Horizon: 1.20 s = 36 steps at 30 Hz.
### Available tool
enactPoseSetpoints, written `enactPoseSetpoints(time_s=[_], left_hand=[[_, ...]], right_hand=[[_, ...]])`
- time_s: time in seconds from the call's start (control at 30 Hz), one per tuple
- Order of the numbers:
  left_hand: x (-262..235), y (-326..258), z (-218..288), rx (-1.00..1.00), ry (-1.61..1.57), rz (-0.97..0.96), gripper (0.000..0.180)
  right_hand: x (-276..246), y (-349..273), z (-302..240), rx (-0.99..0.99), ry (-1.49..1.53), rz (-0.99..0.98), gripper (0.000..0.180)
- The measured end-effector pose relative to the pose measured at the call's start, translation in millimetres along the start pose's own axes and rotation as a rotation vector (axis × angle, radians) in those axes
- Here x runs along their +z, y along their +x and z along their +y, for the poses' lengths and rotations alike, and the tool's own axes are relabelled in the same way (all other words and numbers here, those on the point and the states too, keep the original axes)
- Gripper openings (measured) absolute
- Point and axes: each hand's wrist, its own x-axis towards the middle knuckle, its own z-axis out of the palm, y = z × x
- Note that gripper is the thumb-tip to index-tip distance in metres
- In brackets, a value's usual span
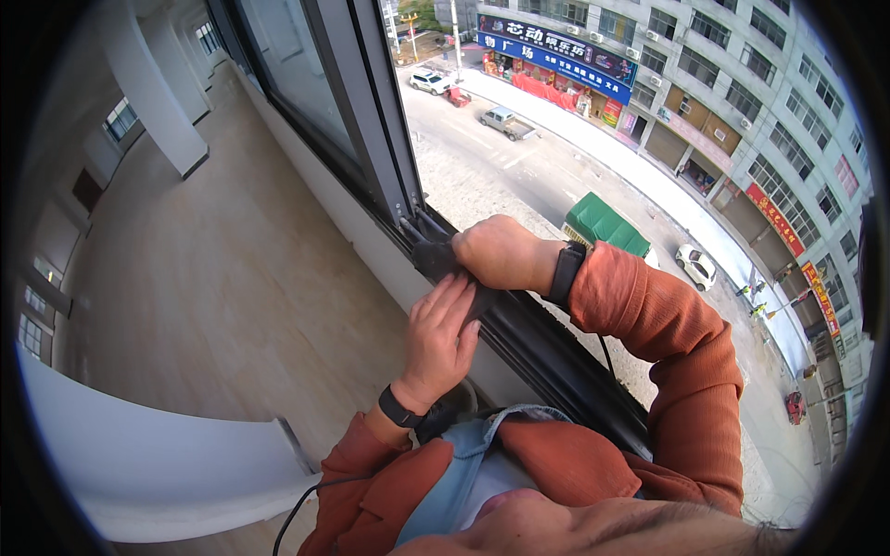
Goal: The person installs a black rubber weatherstrip along a window frame using a screwdriver to press it into place. They repeatedly align and press the strip along the frame, occasionally adjusting their grip and repositioning the tool.
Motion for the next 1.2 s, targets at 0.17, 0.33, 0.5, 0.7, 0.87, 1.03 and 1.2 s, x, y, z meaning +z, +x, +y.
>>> enactPoseSetpoints(time_s=[0.17, 0.33, 0.5, 0.7, 0.87, 1.03, 1.2], left_hand=[[-92.0, 63.7, -148.3, -0.002, 0.034, 0.01, 0.05], [-196.8, 147.4, -315.0, -0.125, 0.095, 0.011, 0.049], [-307.1, 216.1, -459.9, -0.11, 0.12, -0.036, 0.049], [-443.1, 281.0, -638.0, -0.118, 0.134, -0.049, 0.048], [-536.2, 346.2, -790.3, -0.114, 0.124, -0.039, 0.048], [-612.7, 413.9, -947.7, -0.145, 0.04, 0.086, 0.048], [-684.6, 495.7, -1132.8, -0.174, 0.066, 0.062, 0.043]], right_hand=[[-9.0, 196.1, -6.2, -0.033, -0.177, 0.077, 0.014], [-34.0, 432.0, -3.2, -0.071, -0.324, -0.008, 0.016], [-81.6, 618.7, 10.7, -0.074, -0.23, -0.046, 0.017], [-144.5, 806.0, 10.2, -0.012, -0.106, 0.057, 0.011], [-169.0, 972.9, 11.6, -0.07, -0.095, 0.067, 0.009], [-147.7, 1190.7, 11.3, -0.028, -0.157, 0.098, 0.013], [-140.5, 1403.0, 35.7, -0.051, -0.224, 0.053, 0.015]])
